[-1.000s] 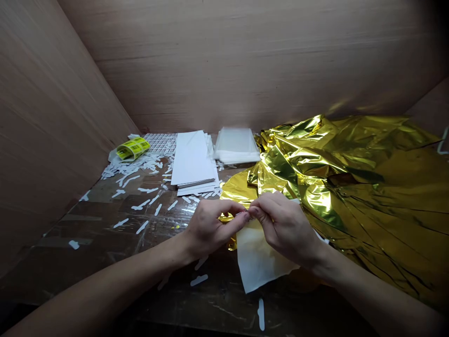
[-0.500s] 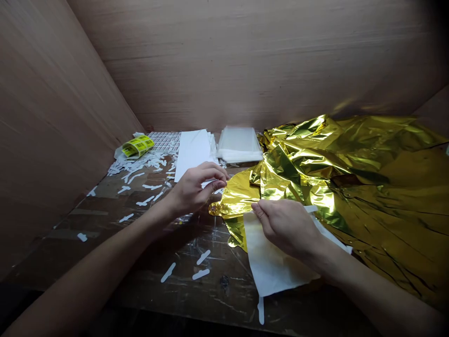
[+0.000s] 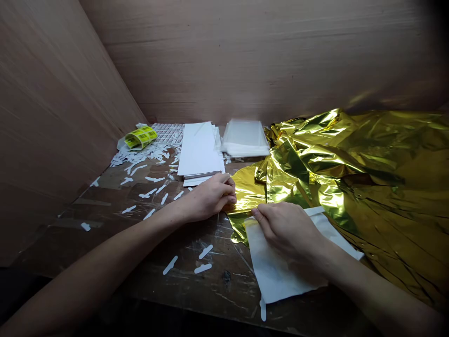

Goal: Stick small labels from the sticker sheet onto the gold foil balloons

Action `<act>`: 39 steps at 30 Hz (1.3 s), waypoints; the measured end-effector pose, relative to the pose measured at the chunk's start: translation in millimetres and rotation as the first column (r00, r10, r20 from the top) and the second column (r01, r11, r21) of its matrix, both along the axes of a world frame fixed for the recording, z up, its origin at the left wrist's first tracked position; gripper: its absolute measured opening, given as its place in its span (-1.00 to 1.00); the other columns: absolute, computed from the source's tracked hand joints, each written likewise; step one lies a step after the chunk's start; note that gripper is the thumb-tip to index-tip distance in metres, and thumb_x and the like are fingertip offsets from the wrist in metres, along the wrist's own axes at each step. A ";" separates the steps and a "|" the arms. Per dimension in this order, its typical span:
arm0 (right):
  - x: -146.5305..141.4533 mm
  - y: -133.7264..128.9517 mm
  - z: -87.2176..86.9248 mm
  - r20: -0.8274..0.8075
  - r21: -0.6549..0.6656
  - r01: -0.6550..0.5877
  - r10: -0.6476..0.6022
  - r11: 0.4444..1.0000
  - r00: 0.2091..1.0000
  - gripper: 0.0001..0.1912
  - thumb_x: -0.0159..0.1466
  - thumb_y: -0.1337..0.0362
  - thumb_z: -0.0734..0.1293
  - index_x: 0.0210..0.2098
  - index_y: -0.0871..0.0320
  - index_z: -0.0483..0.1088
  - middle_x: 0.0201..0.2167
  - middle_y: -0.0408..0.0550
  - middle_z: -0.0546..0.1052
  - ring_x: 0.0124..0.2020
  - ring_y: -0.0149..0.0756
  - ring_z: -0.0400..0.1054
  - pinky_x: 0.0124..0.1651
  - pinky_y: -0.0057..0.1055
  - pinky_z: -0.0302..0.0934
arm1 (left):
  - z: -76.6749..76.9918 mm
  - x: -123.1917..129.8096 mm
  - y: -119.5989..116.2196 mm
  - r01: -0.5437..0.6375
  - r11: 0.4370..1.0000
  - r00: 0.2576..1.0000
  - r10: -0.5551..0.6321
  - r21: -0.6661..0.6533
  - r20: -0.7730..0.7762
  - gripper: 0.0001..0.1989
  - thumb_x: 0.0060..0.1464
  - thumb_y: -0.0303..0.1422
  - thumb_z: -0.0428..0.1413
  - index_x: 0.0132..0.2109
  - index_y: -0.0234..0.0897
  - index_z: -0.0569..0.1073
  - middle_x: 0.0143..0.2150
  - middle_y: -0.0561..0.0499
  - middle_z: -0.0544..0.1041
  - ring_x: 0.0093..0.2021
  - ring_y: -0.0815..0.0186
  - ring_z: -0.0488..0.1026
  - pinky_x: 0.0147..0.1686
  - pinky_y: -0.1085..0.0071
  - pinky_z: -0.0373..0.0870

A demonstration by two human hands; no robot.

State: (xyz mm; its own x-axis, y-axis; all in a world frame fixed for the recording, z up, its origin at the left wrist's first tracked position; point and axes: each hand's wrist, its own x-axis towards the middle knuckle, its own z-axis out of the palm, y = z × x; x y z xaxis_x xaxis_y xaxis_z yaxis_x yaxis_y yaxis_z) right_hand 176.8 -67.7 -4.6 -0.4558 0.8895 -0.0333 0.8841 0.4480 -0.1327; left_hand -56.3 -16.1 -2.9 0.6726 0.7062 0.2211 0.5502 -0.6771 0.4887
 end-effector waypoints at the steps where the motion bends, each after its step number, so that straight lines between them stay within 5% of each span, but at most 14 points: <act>1: 0.2 0.0 -0.2 0.006 -0.001 0.000 0.000 1.000 1.000 -0.52 0.49 0.12 0.03 -0.44 0.13 0.36 -0.46 -0.08 0.53 -0.47 -0.31 0.27 -0.38 -0.30 -0.28 | -0.5 -0.6 0.8 -0.002 1.000 1.000 0.002 0.001 0.004 -0.79 0.27 -0.46 0.05 -0.29 -0.32 0.56 -0.12 -0.10 0.48 -0.09 0.23 0.43 -0.05 0.29 0.42; 14: -1.1 1.4 -0.3 0.033 -0.030 0.004 -0.003 1.000 0.999 -0.51 0.49 0.11 0.04 -0.44 0.14 0.38 -0.44 -0.05 0.56 -0.45 -0.30 0.34 -0.39 -0.30 -0.28 | 1.3 -2.0 0.6 0.028 0.999 1.000 -0.029 -0.023 -0.007 -0.79 0.23 -0.50 0.06 -0.34 -0.30 0.54 -0.19 -0.05 0.48 -0.21 0.30 0.46 -0.17 0.36 0.41; 39: -0.2 -0.3 1.8 0.061 -0.039 0.003 0.000 0.999 0.998 -0.55 0.49 0.13 0.05 -0.43 0.12 0.37 -0.44 -0.07 0.56 -0.45 -0.28 0.36 -0.39 -0.31 -0.26 | -2.3 -0.5 -0.1 -0.028 0.998 0.992 0.035 0.059 -0.119 -0.84 0.25 -0.40 0.12 -0.25 -0.32 0.60 -0.11 -0.10 0.51 -0.15 0.26 0.49 -0.11 0.34 0.42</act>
State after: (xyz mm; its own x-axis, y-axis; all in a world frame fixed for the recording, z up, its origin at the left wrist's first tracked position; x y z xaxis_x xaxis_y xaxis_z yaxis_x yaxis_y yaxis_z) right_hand 176.6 -68.0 -2.8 -0.4503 0.8877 -0.0959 0.8919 0.4421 -0.0956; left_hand -56.8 -16.2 -5.3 0.6742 0.7161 0.1805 0.6243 -0.6832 0.3787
